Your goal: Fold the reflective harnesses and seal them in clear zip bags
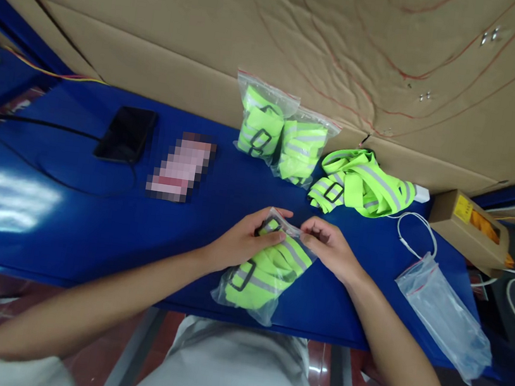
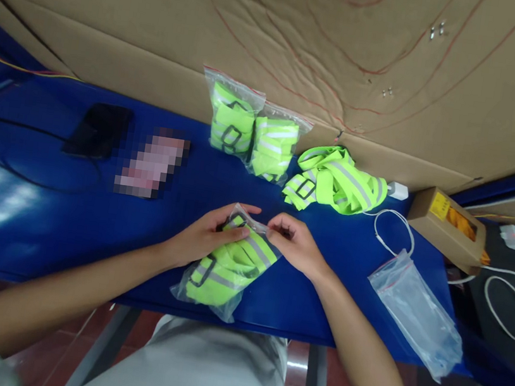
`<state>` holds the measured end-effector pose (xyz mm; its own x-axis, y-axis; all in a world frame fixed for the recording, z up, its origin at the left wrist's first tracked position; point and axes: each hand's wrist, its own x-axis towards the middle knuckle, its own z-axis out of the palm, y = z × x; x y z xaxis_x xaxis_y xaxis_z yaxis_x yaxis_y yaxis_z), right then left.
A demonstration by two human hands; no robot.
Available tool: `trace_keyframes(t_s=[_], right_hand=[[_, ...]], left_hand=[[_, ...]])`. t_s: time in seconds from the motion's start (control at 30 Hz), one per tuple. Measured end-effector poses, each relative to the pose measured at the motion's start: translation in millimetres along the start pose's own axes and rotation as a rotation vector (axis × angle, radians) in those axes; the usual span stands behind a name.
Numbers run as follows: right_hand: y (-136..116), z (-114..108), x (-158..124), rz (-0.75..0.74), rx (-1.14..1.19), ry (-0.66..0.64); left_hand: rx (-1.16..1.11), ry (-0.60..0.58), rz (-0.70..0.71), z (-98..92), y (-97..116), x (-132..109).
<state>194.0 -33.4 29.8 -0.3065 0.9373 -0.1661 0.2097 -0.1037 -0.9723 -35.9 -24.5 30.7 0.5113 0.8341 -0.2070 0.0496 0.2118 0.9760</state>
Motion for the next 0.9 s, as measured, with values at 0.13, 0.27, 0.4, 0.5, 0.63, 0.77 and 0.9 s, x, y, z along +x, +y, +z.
trace_keyframes(t_s=[0.13,0.27,0.4,0.5,0.63,0.77,0.9], right_hand=[[-2,-1,0,-0.007,-0.01,-0.034],[3,-4,1,-0.016,-0.058,0.012],[10,-5,5,-0.01,-0.075,0.074],[12,-5,6,-0.007,-0.08,0.074],[13,-3,5,-0.008,-0.082,0.081],[11,-3,5,-0.017,-0.096,0.086],[8,-2,5,-0.038,-0.102,0.09]], left_hand=[[0.056,0.004,0.032,1.6,-4,2],[0.375,0.137,0.171,-12.9,3,6],[1.033,0.623,0.347,-46.9,22,8],[1.23,0.821,0.242,-69.9,27,9],[1.224,0.849,0.131,-86.9,15,14],[1.256,0.848,0.083,-91.7,10,17],[1.2,0.824,0.224,-83.2,17,16]])
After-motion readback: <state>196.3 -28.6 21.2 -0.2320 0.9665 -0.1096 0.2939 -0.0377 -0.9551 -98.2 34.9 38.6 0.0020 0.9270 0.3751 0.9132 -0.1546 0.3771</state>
